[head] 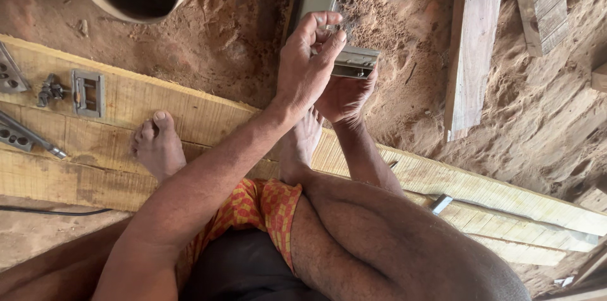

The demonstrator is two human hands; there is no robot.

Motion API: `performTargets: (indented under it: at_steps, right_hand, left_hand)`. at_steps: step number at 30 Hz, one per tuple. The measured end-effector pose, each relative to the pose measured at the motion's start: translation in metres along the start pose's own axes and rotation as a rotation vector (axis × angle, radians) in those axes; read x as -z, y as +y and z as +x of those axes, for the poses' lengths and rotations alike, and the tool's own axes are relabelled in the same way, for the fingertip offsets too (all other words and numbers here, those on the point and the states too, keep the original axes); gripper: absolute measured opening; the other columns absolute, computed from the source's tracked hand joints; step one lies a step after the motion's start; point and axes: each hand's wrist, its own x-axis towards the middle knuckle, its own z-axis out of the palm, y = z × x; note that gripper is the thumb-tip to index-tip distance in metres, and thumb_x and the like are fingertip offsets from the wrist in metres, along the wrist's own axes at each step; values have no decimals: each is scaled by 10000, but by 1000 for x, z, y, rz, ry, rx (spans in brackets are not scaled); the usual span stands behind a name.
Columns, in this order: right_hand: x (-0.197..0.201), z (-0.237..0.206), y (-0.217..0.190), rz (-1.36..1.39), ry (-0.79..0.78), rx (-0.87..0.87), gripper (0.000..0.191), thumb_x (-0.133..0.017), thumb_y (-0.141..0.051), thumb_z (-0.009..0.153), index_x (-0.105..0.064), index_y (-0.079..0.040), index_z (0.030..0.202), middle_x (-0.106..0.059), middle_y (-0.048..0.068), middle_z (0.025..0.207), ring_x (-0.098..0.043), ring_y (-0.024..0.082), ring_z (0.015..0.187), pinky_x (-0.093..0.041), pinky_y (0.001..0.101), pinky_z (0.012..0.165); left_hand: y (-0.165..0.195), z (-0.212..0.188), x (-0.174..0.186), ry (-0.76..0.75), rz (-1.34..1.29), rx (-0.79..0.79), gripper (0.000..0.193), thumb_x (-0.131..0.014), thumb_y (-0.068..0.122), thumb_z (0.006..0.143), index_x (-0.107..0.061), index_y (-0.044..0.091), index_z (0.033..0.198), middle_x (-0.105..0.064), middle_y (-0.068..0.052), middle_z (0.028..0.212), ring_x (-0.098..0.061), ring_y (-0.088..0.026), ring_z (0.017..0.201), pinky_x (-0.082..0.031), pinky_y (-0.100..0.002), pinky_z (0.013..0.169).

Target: The person sharpens a metal blade using a sharpening stone, repeatedly rubbing the blade against the stone. They periodically dip the stone into a container of liquid and continue sharpening.

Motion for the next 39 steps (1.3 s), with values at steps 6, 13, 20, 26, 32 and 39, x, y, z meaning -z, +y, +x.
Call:
performTargets:
  at_steps: [6, 13, 20, 26, 32, 39]
  right_hand:
    - [6, -2, 2, 67, 17, 44, 715, -595, -585, 985, -565, -66, 1475, -646, 141, 1437, -613, 279, 1351, -474, 454, 1210]
    - [6, -3, 1, 114, 27, 40, 648, -588, -553, 1008, -582, -76, 1446, -660, 125, 1402, -619, 267, 1323, -475, 457, 1190]
    - [-2, -2, 0, 106, 31, 63, 618, -580, -538, 1003, -595, -76, 1413, -667, 117, 1357, -626, 261, 1286, -492, 450, 1167]
    - [3, 0, -3, 80, 17, 63, 608, -603, -532, 982, -603, -89, 1399, -668, 121, 1350, -629, 257, 1282, -495, 456, 1166]
    - [6, 4, -12, 31, 74, 40, 611, -651, -580, 969, -599, -127, 1375, -651, 105, 1375, -635, 289, 1304, -537, 505, 1177]
    - [4, 2, -18, -135, -44, -102, 792, -776, -627, 896, -572, -114, 1466, -641, 156, 1415, -625, 331, 1284, -538, 538, 1078]
  left_hand:
    - [4, -3, -3, 33, 85, -101, 306, -667, 304, 1026, -681, 75, 1228, -764, -65, 1089, -737, -144, 978, -626, -320, 868]
    - [0, 0, -4, -8, 51, -40, 340, -641, 353, 1003, -680, 76, 1197, -777, -74, 1104, -748, -154, 999, -637, -322, 864]
    - [-5, -1, -7, 8, 152, -121, 379, -625, 424, 1011, -701, 88, 1169, -755, -104, 1142, -727, -200, 1077, -609, -369, 911]
    - [3, -4, -3, -10, 160, -81, 336, -623, 397, 994, -705, 113, 1154, -754, -92, 1117, -736, -202, 1038, -618, -385, 889]
    - [25, 5, 23, -162, 622, -441, 145, -666, 184, 1013, -745, 119, 1116, -765, -71, 1098, -728, -231, 1017, -537, -437, 1020]
    - [16, 19, 40, -179, 988, -649, 211, -706, 118, 947, -771, 175, 1140, -786, -27, 1117, -717, -207, 1057, -308, -582, 1174]
